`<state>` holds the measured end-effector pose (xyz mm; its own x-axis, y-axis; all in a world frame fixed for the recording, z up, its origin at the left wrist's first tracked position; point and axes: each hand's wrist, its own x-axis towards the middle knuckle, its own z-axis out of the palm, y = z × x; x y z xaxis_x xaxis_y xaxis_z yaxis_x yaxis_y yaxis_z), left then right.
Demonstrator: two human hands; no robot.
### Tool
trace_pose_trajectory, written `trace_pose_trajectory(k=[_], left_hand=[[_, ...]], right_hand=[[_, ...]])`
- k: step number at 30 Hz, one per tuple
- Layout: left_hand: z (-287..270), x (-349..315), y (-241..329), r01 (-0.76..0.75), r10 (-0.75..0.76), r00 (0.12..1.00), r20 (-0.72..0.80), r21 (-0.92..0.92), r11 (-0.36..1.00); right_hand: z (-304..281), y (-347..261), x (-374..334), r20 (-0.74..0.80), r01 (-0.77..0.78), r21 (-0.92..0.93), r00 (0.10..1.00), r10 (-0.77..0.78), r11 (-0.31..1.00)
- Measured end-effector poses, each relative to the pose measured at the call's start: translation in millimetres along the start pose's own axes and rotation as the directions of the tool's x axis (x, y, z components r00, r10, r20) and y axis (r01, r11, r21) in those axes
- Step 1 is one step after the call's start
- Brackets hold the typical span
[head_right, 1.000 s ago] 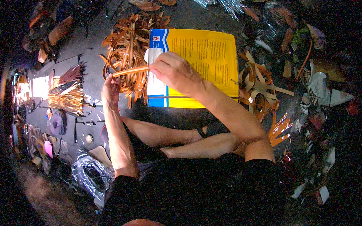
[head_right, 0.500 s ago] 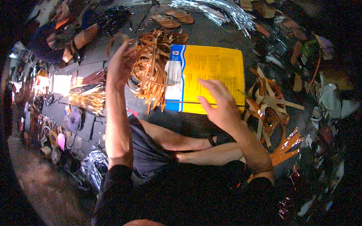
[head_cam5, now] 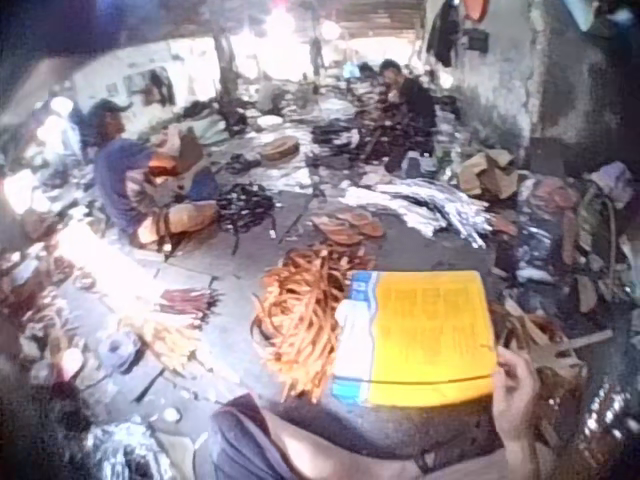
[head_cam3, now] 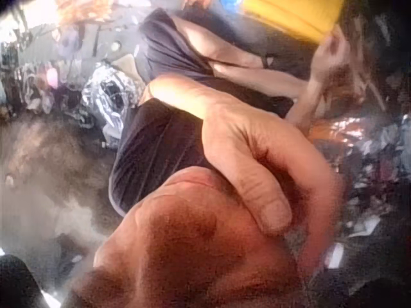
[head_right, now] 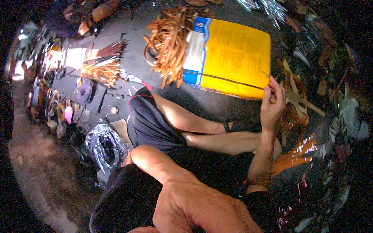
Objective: The person sits on the floor and repeatedly peels thin strips from a piece of tan leather using a small blade. The person holds the leather against a yellow box and scrapes the blade along its surface to produce curled shavings, which accumulate on the floor.
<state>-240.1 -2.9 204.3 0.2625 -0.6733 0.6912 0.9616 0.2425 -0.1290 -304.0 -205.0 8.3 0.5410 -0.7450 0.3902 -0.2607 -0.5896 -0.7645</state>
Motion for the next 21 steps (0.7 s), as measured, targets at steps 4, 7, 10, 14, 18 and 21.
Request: trace_pose_trajectory(k=[4,7,10,14,18,21], left_hand=[[-1.3,5.1,-16.8,0.152,-0.154,0.987,-0.041,-0.052,0.987],[-29.5,-15.0,13.6,0.59,-0.531,0.803,-0.271,0.23,0.774],[-67.9,-67.4,53.5,0.785,-0.457,0.601,-0.656,0.593,0.181],[-107.6,-177.3,156.7,0.769,0.432,0.608,-0.666,0.358,-0.529],[-75.2,-204.7,245.3,0.701,0.704,0.709,0.049,-0.158,-0.695],[-60.6,-205.5,274.9,0.595,0.673,0.733,0.105,-0.578,-0.558]], right_hand=[[-11.1,-4.0,3.4,-0.021,-0.036,-0.063,0.999,0.035,0.997],[-26.1,-1.7,2.5,-0.089,-0.052,-0.017,0.995,0.05,0.999],[-65.7,-21.8,7.9,-0.003,-0.016,-0.143,1.0,0.016,0.99],[-143.0,29.3,7.7,-0.136,-0.168,-0.236,0.981,0.139,0.957],[-185.8,62.8,15.2,-0.413,-0.164,-0.45,0.91,-0.042,0.878],[-201.3,74.0,26.8,-0.484,-0.138,-0.625,0.841,-0.242,0.769]])
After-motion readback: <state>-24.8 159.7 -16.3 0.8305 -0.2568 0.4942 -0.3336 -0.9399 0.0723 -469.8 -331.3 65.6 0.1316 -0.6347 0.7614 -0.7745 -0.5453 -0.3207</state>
